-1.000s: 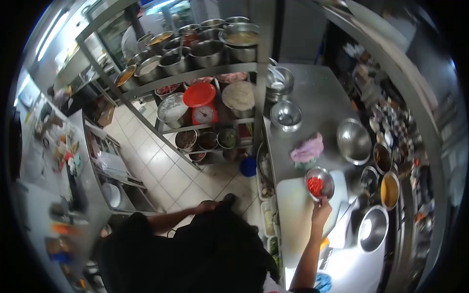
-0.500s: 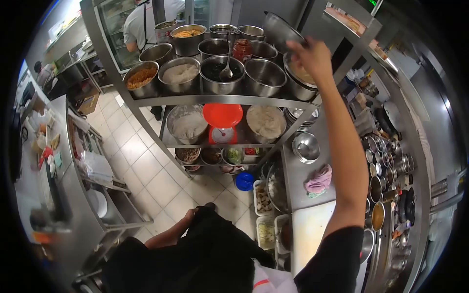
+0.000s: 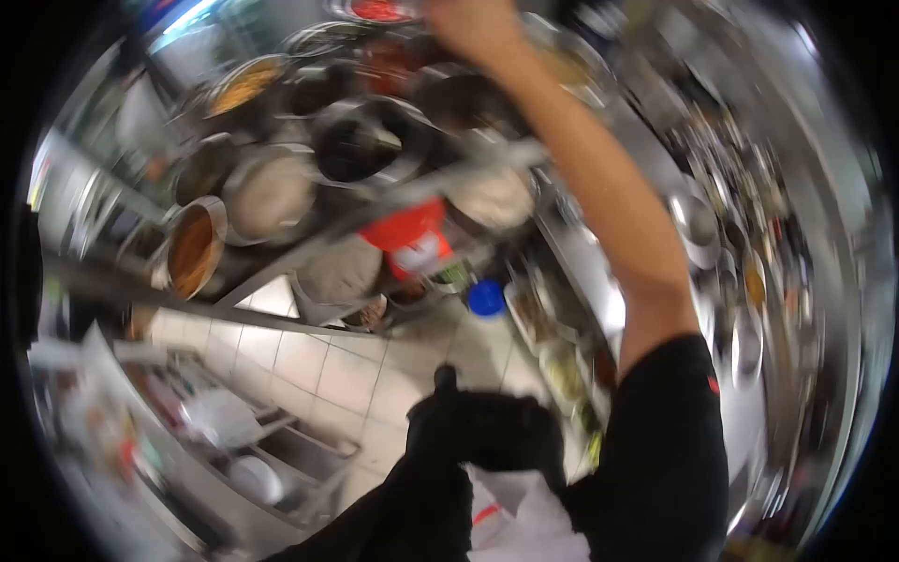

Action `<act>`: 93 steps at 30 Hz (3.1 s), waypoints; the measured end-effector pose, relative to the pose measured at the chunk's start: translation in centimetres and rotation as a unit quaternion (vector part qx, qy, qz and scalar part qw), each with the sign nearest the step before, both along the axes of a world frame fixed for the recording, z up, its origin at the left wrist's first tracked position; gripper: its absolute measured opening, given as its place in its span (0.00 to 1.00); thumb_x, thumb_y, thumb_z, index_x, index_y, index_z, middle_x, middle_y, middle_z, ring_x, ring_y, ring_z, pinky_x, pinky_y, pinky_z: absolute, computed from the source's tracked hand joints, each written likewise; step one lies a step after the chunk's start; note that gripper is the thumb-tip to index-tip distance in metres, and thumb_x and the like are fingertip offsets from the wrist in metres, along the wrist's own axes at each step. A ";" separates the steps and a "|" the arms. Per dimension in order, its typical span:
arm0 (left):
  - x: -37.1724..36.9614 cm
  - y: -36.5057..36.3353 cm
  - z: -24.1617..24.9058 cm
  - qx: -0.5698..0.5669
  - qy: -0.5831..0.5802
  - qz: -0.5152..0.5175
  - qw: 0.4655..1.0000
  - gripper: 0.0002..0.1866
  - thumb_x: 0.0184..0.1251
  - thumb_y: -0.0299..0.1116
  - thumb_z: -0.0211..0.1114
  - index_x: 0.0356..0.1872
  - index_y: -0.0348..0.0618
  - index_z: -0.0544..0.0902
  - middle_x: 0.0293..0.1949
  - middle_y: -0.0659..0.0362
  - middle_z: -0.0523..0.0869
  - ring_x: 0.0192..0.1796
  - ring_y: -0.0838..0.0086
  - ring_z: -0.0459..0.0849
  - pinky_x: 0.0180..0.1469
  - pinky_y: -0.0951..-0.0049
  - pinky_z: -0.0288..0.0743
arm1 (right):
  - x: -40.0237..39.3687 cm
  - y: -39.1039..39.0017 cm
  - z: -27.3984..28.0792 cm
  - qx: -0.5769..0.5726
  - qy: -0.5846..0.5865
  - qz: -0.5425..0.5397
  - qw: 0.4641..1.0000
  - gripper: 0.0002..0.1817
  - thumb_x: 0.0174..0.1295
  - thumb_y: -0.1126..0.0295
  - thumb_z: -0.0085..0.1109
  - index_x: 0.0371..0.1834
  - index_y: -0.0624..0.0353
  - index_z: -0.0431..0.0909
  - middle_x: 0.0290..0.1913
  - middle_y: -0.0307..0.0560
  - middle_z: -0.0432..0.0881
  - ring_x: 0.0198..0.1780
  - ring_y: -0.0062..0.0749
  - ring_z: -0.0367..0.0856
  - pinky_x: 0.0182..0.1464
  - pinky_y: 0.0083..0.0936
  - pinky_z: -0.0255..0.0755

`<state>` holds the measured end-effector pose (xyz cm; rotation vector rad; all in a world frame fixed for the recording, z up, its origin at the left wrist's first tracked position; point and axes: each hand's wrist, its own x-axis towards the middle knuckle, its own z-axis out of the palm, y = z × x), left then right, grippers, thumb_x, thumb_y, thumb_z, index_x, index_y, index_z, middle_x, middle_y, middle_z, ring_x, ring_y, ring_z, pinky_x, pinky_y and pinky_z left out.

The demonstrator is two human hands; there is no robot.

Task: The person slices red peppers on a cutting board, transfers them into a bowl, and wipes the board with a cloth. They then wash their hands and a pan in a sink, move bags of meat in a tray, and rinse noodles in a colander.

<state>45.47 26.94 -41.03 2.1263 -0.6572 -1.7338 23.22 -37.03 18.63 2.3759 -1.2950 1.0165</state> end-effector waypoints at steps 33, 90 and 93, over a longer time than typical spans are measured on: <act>-53.3 -49.8 26.3 -0.633 0.031 -0.414 0.653 0.20 0.50 0.20 0.61 0.49 0.35 0.80 0.48 0.49 0.79 0.51 0.61 0.80 0.52 0.68 0.74 | -46.8 48.5 -30.8 0.268 -0.226 -0.485 0.801 0.24 0.51 0.79 0.56 0.55 0.55 0.72 0.44 0.57 0.77 0.44 0.54 0.80 0.48 0.39 0.78; -51.3 -43.1 20.4 -0.231 0.407 -0.509 0.722 0.33 0.62 0.24 0.49 0.71 0.43 0.55 0.65 0.47 0.65 0.53 0.65 0.76 0.50 0.69 0.77 | -25.6 39.7 -35.8 0.246 -0.687 -0.492 0.474 0.14 0.70 0.66 0.42 0.37 0.68 0.68 0.15 0.51 0.74 0.12 0.37 0.76 0.14 0.32 0.71; -51.1 -41.4 20.6 -0.312 0.350 -0.587 0.660 0.36 0.62 0.23 0.53 0.73 0.45 0.54 0.75 0.50 0.45 0.71 0.61 0.59 0.69 0.67 0.56 | -25.1 36.3 -35.3 0.236 -0.702 -0.462 0.488 0.14 0.68 0.66 0.44 0.34 0.69 0.70 0.17 0.59 0.76 0.15 0.45 0.79 0.20 0.39 0.76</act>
